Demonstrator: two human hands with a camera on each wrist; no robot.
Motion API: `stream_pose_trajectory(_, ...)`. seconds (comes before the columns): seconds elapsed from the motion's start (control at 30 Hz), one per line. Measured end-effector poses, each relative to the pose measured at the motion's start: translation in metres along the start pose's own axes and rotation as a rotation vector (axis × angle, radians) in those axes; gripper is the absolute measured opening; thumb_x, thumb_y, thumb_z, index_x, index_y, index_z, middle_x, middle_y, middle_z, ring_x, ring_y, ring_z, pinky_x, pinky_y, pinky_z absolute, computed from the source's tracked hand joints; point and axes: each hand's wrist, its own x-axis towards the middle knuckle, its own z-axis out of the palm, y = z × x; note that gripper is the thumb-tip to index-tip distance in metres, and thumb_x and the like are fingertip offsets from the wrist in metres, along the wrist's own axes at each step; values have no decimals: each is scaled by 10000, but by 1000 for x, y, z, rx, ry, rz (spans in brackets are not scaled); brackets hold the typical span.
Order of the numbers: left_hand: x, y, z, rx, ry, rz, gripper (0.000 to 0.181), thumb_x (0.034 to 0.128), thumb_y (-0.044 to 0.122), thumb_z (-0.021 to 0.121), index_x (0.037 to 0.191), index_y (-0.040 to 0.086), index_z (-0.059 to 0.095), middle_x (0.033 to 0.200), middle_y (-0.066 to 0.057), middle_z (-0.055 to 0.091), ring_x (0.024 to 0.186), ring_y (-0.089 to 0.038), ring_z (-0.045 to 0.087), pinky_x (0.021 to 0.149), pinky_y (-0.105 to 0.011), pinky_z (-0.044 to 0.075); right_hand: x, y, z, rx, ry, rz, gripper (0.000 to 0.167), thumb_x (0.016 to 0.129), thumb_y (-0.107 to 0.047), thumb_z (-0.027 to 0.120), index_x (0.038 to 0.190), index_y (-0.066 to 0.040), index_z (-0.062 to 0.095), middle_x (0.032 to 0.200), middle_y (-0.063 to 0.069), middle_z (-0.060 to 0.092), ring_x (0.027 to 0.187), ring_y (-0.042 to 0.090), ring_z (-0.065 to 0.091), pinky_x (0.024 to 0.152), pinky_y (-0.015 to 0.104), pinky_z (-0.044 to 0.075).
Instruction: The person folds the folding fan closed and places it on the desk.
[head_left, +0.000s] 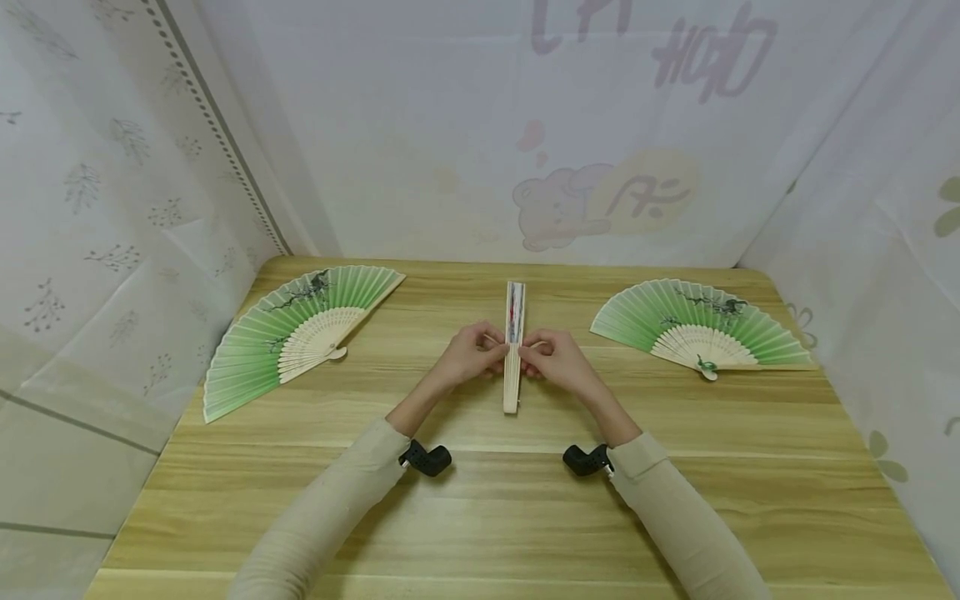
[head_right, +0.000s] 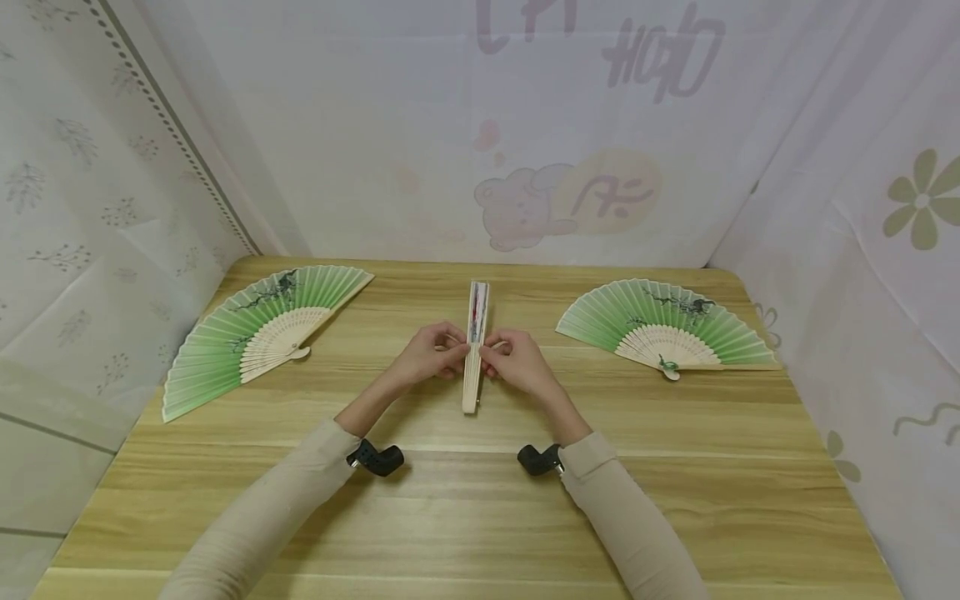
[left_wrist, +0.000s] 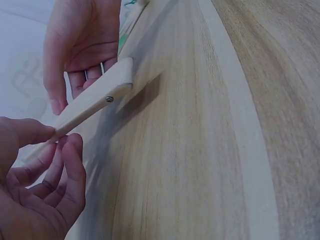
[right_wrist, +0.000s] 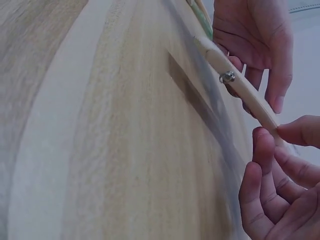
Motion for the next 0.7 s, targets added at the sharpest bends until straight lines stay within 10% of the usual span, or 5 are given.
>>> stream_pose_trajectory(0.7, -2, -1, 6, -30, -13, -53, 167, 993, 11, 646, 1125, -70, 584, 915, -162, 699, 720, -264, 707, 586, -330, 604, -3, -1, 6, -38, 52, 84, 162, 994, -75, 662, 1048, 77, 660, 752, 166, 679, 574, 185, 610, 525, 281, 541)
